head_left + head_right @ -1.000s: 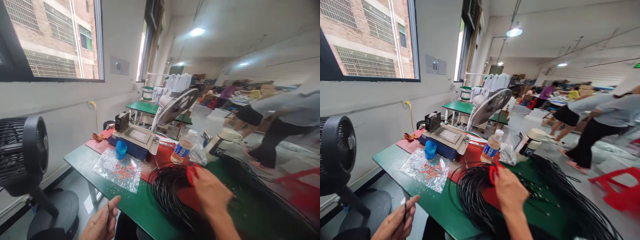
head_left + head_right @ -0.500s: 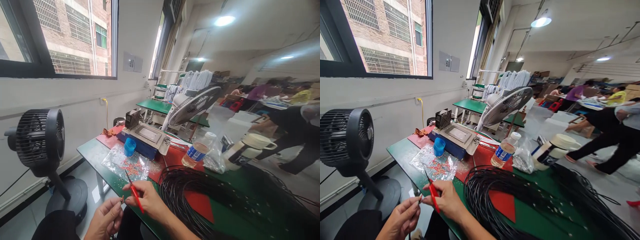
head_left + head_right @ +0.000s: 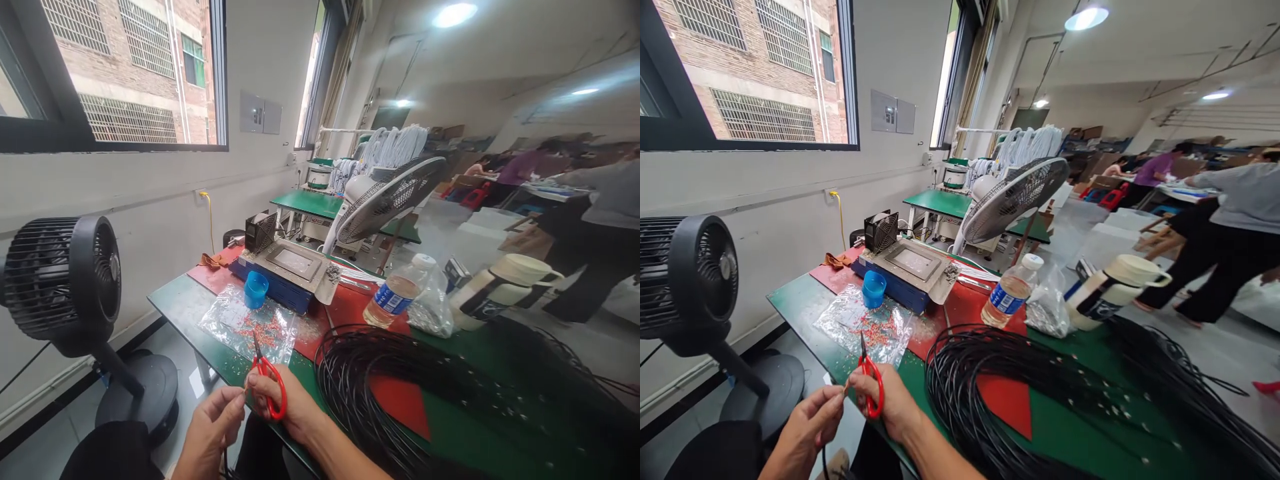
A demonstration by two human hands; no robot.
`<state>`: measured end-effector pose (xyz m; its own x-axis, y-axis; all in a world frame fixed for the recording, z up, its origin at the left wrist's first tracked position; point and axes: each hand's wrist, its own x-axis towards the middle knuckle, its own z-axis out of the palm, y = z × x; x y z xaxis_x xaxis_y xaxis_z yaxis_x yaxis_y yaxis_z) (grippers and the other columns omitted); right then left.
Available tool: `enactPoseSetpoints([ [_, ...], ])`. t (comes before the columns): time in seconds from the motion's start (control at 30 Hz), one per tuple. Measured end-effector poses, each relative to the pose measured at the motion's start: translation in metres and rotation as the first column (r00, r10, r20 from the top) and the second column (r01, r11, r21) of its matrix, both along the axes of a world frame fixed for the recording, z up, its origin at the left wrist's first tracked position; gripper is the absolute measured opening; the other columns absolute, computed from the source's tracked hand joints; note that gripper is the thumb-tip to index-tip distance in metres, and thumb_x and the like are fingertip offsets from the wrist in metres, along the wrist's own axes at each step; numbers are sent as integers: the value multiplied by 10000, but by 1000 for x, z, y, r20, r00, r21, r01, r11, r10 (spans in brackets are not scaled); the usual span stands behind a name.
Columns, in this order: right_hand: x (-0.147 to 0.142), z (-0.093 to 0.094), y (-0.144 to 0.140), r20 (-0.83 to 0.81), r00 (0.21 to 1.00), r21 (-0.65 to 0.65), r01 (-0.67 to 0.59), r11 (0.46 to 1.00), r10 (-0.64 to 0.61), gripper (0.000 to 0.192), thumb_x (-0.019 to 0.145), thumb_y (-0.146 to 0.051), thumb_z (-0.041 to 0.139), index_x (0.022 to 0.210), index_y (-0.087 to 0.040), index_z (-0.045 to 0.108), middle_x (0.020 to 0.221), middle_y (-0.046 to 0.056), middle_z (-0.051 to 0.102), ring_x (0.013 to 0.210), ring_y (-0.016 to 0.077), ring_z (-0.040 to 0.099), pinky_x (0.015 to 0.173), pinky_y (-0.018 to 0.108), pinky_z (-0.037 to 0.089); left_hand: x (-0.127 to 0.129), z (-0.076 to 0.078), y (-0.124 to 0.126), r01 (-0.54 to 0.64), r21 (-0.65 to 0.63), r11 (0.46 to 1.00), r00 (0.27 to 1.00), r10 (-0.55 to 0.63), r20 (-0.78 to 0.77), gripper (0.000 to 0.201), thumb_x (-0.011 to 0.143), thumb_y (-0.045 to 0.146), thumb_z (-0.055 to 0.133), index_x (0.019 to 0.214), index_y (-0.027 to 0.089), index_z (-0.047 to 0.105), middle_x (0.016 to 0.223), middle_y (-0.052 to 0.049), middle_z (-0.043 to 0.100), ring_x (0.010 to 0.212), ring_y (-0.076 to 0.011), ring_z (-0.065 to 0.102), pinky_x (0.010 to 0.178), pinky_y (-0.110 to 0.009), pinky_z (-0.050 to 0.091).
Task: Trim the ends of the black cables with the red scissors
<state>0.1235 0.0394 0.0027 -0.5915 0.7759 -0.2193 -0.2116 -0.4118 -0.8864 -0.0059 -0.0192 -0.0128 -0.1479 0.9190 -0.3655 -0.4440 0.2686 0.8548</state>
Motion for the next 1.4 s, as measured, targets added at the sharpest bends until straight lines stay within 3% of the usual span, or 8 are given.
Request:
enactPoseSetpoints([
  [0.33,11,0,0,126,991,99,25,995,-38,392,602,-469,738,700,-108,620,521,-54,430,438,36,318,425,187,208,8,4,5,-132,27,991,978,134,-162,369,506,438,764,649,113,661,428,57,433,413,-42,289,421,-209,153],
  [0.57,11,1,-2,165,980,128,95,987,-115,349,593,-438,739,676,-115,635,518,-41,451,452,48,333,427,183,223,19,11,0,-190,207,960,903,254,-347,198,551,351,754,639,188,684,571,11,613,574,-133,525,563,-228,418],
  [0.7,10,-1,-2,190,973,138,105,985,-131,323,608,-425,721,657,-117,638,477,-48,428,436,48,310,419,182,210,18,7,-1,-161,235,959,872,249,-421,203,583,359,733,670,182,686,564,13,587,555,-127,516,533,-227,407],
  [0.83,10,1,-3,178,974,167,108,980,-138,310,618,-418,705,650,-117,639,495,-40,444,451,52,330,431,183,230,15,-1,1,-106,58,993,961,118,-252,289,582,406,729,681,141,671,412,44,477,405,-75,380,407,-210,264],
  [1.0,11,0,-2,189,973,244,81,966,-129,250,662,-369,648,655,-119,636,506,-35,451,474,65,357,457,191,265,16,-6,2,-114,-50,992,994,114,-5,284,530,363,775,656,140,651,471,48,483,416,-40,370,422,-176,217],
  [1.13,16,1,0,316,929,500,10,866,-194,125,679,-240,580,649,-135,641,515,-42,447,502,71,360,484,197,261,16,1,1,-90,18,996,972,92,-216,320,554,426,742,664,137,663,478,44,477,415,-40,294,406,-194,181],
  [1.23,18,4,1,358,896,638,-30,769,-262,75,647,-187,579,617,-146,635,522,-45,458,523,75,376,503,203,257,17,8,-1,-86,57,995,941,100,-324,296,561,436,730,660,161,680,489,30,519,464,-88,394,454,-221,322],
  [1.4,15,3,-1,258,965,167,6,986,-49,235,638,-367,645,614,-143,577,465,-64,397,430,56,313,433,196,224,20,11,-5,-103,140,985,935,144,-324,252,555,402,739,669,183,690,617,-24,673,658,-183,590,636,-254,459],
])
